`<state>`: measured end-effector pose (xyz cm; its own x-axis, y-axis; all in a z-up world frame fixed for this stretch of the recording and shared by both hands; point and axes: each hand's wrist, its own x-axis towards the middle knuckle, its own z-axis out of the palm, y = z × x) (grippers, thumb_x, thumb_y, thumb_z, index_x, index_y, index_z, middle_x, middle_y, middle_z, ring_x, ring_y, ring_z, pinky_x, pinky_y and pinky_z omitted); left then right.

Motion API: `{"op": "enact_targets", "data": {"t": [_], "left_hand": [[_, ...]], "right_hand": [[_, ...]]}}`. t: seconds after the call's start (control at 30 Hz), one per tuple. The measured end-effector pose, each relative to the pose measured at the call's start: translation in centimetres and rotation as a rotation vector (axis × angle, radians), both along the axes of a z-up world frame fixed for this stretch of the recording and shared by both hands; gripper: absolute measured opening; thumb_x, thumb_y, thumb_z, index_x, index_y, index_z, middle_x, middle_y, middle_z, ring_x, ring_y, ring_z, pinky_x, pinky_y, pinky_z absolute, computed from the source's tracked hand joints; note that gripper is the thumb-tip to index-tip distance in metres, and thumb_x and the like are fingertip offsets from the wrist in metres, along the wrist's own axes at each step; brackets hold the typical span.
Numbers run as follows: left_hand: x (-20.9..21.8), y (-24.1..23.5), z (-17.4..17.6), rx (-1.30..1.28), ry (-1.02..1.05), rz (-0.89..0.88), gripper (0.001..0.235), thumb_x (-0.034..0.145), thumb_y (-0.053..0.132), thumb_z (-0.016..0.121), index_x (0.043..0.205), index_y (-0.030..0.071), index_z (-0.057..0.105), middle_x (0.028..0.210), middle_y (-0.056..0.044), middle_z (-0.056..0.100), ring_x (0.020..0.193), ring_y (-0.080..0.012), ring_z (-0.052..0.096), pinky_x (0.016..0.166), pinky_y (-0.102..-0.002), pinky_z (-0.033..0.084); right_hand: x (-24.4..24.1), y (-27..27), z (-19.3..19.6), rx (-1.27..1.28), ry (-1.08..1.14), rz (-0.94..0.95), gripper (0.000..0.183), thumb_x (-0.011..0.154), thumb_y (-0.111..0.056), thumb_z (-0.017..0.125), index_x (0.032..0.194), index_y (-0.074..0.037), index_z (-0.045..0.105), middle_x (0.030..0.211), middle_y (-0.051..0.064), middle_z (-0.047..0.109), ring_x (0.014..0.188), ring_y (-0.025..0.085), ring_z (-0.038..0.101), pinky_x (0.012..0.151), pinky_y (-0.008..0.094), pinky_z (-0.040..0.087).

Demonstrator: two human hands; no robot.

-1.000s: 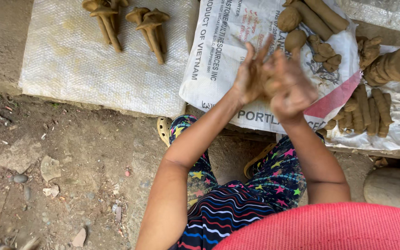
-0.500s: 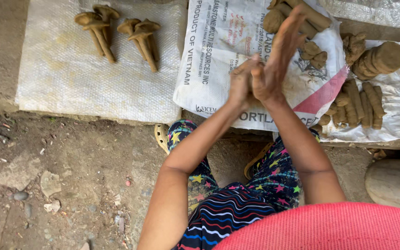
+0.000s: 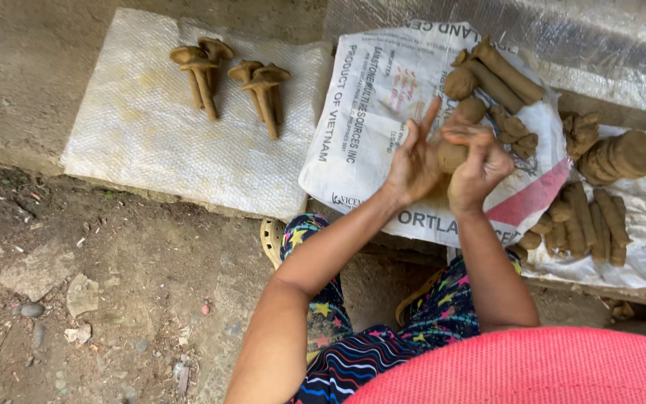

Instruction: The person shapes and flattens pieces of clay by hand on a surface, rolling them into balls and pressing them into disks before assembling them with other clay components.

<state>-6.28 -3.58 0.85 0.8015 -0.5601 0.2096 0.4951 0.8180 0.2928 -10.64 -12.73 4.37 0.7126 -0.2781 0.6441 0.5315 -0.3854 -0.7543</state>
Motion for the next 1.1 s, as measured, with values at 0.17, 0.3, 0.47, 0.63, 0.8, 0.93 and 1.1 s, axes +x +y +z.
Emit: {"op": "enact_targets", "data": {"t": [0.17,0.3,0.47,0.63,0.8,0.93,1.1], "left_hand": [[3.3,-1.5,-5.7,0.133,0.112,-0.05,0.056,0.112,0.05,0.053,0.139,0.002,0.06,0.13,-0.019,0.063,0.115,-0.0275,0.065,0.097,-0.04,0.057],[3.3,-2.4,-6.3,0.304,0.028,0.231,0.038,0.113,0.028,0.074,0.094,-0.004,0.066,0.094,-0.017,0.07,0.081,-0.0241,0.067,0.073,-0.035,0.059],[-0.2,-4.3,-6.4,0.47,0.045,0.239,0.017,0.096,0.022,0.074,0.092,0.007,0.078,0.087,-0.004,0.074,0.075,-0.0118,0.066,0.069,-0.028,0.054],[-0.4,-3.1,-3.8,0.366,-0.149,0.141,0.039,0.107,0.026,0.068,0.128,0.003,0.047,0.128,-0.018,0.052,0.114,-0.0249,0.056,0.099,-0.04,0.054],[1.1,1.5,0.0,0.084,-0.078,-0.169,0.076,0.102,0.055,0.047,0.165,0.019,0.023,0.168,-0.008,0.024,0.149,-0.0265,0.034,0.118,-0.046,0.036],[-1.1,1.6,0.2,-0.044,-0.025,-0.354,0.085,0.102,0.071,0.035,0.169,0.023,0.015,0.175,-0.01,0.012,0.156,-0.0307,0.022,0.125,-0.052,0.024],[0.1,1.4,0.5,0.031,-0.086,-0.354,0.098,0.091,0.083,0.035,0.168,0.027,0.01,0.176,-0.007,0.007,0.159,-0.031,0.014,0.127,-0.057,0.017]], "right_hand": [[-0.6,1.4,-0.7,-0.871,0.096,-0.263,0.055,0.115,-0.044,0.036,0.154,-0.011,0.058,0.166,0.025,0.036,0.153,0.045,0.027,0.122,0.069,0.017],[-1.6,-3.3,1.5,-0.612,-0.064,-0.51,0.077,0.102,-0.071,0.013,0.17,-0.035,0.012,0.178,-0.001,0.006,0.163,0.023,-0.002,0.13,0.054,-0.007],[0.5,-0.5,0.7,-0.519,0.05,-0.263,0.095,0.101,-0.083,0.019,0.172,-0.023,-0.001,0.179,0.01,-0.001,0.162,0.038,0.0,0.134,0.058,0.001],[0.6,-1.7,4.2,-0.085,0.123,0.048,0.12,0.084,-0.094,0.038,0.161,-0.008,0.004,0.172,0.021,0.005,0.161,0.043,0.024,0.102,0.056,0.053],[-1.5,0.2,1.8,-0.643,-0.05,-0.01,0.126,0.087,-0.089,0.053,0.167,-0.006,0.002,0.174,0.017,0.007,0.162,0.038,0.012,0.135,0.054,0.017],[0.5,-2.3,1.4,-0.506,0.128,0.135,0.121,0.097,-0.075,0.064,0.164,0.003,0.001,0.173,0.024,0.007,0.164,0.035,0.007,0.134,0.046,0.015],[-1.1,0.7,-1.3,-0.582,0.094,0.145,0.115,0.096,-0.079,0.053,0.166,-0.003,0.001,0.175,0.021,0.004,0.165,0.033,0.005,0.137,0.048,0.012]]}}
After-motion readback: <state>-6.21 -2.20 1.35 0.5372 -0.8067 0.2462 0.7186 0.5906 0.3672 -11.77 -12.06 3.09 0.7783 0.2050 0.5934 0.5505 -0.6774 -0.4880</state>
